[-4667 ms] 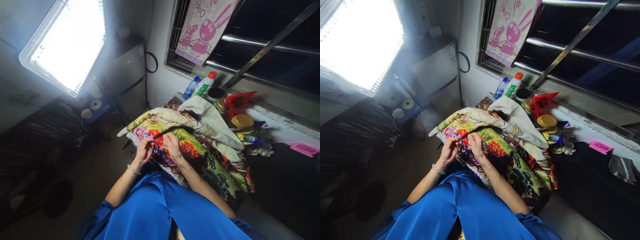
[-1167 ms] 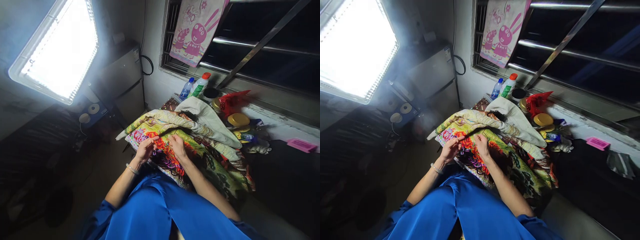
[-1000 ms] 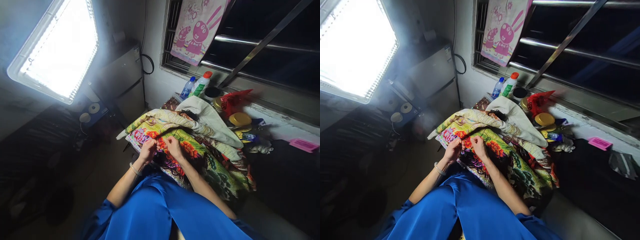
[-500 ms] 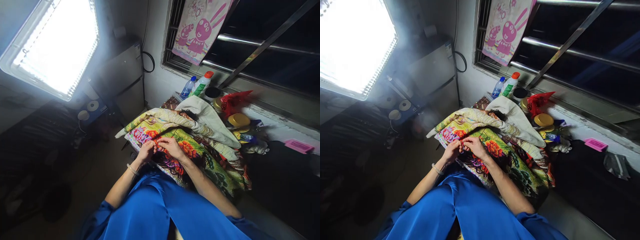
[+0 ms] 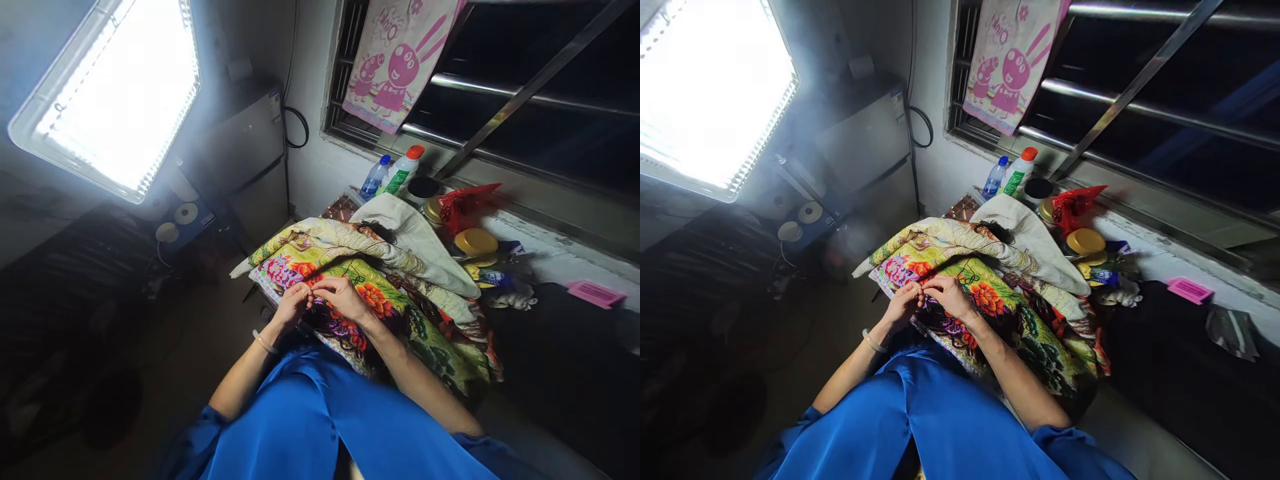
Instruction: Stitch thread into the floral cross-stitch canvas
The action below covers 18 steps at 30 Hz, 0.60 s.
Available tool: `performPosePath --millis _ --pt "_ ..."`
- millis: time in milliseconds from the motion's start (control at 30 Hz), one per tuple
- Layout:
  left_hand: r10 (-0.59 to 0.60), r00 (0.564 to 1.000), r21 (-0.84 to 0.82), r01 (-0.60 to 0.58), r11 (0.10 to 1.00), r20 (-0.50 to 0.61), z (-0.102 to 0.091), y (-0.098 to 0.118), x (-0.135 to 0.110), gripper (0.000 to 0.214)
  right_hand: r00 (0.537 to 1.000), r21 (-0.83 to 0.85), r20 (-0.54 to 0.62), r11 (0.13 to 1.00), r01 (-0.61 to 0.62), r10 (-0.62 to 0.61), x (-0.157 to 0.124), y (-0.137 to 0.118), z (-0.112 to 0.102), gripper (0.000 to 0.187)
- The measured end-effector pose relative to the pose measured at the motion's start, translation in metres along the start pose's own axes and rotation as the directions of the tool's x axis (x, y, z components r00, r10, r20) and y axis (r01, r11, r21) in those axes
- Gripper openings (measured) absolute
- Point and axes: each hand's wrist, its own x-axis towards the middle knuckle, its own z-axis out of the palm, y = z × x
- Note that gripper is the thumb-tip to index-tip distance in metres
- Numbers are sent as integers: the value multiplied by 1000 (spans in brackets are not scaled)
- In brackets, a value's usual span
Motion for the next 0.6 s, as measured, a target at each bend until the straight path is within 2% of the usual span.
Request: performPosePath --millis 400,600 --pt "7 1000 -29 -8 1000 -12 1 1 -2 39 997 -59 -14 995 75 -76 -1 -5 -1 16" --pt "-30 999 -79 29 996 -18 0 0 -2 36 997 -39 -25 997 66 -67 -1 -6 -1 15"
